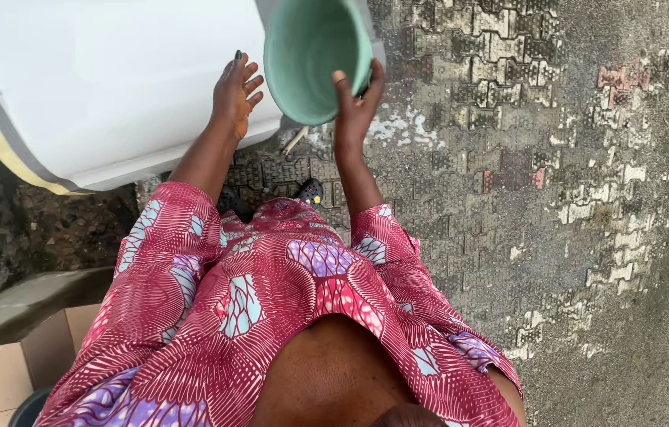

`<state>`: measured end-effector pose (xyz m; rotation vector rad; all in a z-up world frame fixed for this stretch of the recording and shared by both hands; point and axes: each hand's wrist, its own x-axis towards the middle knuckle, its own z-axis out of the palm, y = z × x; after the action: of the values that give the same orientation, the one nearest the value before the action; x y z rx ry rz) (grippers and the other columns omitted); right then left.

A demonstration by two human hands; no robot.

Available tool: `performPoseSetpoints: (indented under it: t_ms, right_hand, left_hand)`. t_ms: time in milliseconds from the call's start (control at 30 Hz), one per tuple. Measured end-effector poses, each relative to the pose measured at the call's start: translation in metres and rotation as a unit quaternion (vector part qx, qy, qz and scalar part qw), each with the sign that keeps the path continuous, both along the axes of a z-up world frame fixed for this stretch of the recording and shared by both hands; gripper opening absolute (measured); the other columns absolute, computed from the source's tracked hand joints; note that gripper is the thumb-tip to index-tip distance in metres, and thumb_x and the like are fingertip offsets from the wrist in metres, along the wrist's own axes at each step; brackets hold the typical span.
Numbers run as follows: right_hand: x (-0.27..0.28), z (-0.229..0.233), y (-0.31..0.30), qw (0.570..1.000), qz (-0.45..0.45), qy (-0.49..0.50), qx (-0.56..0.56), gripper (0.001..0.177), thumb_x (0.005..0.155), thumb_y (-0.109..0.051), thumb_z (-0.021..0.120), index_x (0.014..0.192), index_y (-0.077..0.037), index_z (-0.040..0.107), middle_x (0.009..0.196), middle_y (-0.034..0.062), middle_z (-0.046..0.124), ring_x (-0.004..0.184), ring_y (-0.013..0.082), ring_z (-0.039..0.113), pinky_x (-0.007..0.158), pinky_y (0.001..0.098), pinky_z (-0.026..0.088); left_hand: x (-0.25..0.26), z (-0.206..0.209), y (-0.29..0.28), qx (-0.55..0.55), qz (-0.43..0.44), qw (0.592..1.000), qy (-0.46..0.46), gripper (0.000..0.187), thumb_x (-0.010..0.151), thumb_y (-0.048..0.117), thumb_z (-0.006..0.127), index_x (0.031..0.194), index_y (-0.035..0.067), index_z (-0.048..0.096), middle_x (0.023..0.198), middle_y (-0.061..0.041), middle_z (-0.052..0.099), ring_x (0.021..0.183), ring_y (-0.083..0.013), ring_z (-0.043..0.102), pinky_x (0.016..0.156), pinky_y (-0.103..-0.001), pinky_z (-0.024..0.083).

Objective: The person wipes the top and side surfaces of a white washing machine using a blue cloth and a bowl of water.

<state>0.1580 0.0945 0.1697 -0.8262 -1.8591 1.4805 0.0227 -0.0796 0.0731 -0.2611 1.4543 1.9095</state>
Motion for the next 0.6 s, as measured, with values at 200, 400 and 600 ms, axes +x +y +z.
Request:
performPoseSetpoints:
  t_ms: [200, 400, 600]
  right_hand:
    - [0.058, 0.007, 0.06, 0.959, -0.049, 0.052, -0.275, 0.083, 0.087, -0.046, 0.069, 0.149, -0.003, 0.034, 0.139, 0.0243, 0.047, 0.13, 0.0386, 0.053, 0.1, 0.0542, 0.053]
    - [0.109, -0.006, 0.063, 0.932, -0.075, 0.114, -0.336, 0.081, 0.088, -0.047, 0.068, 0.147, -0.002, 0.036, 0.135, 0.0209, 0.052, 0.126, 0.0344, 0.057, 0.097, 0.0513, 0.057]
    - [0.166, -0.018, 0.048, 0.922, -0.161, 0.112, -0.334, 0.078, 0.091, -0.047, 0.066, 0.148, -0.003, 0.036, 0.135, 0.0204, 0.053, 0.131, 0.0343, 0.056, 0.105, 0.0488, 0.054]
  left_hand:
    - [0.031, 0.023, 0.046, -0.005, -0.044, 0.997, 0.07, 0.08, 0.1, 0.059, 0.049, 0.16, 0.012, 0.026, 0.158, -0.017, 0.039, 0.145, -0.0334, 0.044, 0.117, -0.046, 0.043]
    - [0.068, 0.054, 0.082, -0.021, -0.114, 0.991, 0.069, 0.072, 0.096, 0.061, 0.051, 0.147, 0.009, 0.05, 0.139, -0.016, 0.06, 0.132, -0.0293, 0.058, 0.108, -0.045, 0.049]
    - [0.09, 0.038, 0.107, 0.016, -0.21, 0.973, 0.092, 0.076, 0.095, 0.062, 0.058, 0.149, 0.01, 0.047, 0.137, -0.018, 0.06, 0.132, -0.0318, 0.057, 0.112, -0.048, 0.046]
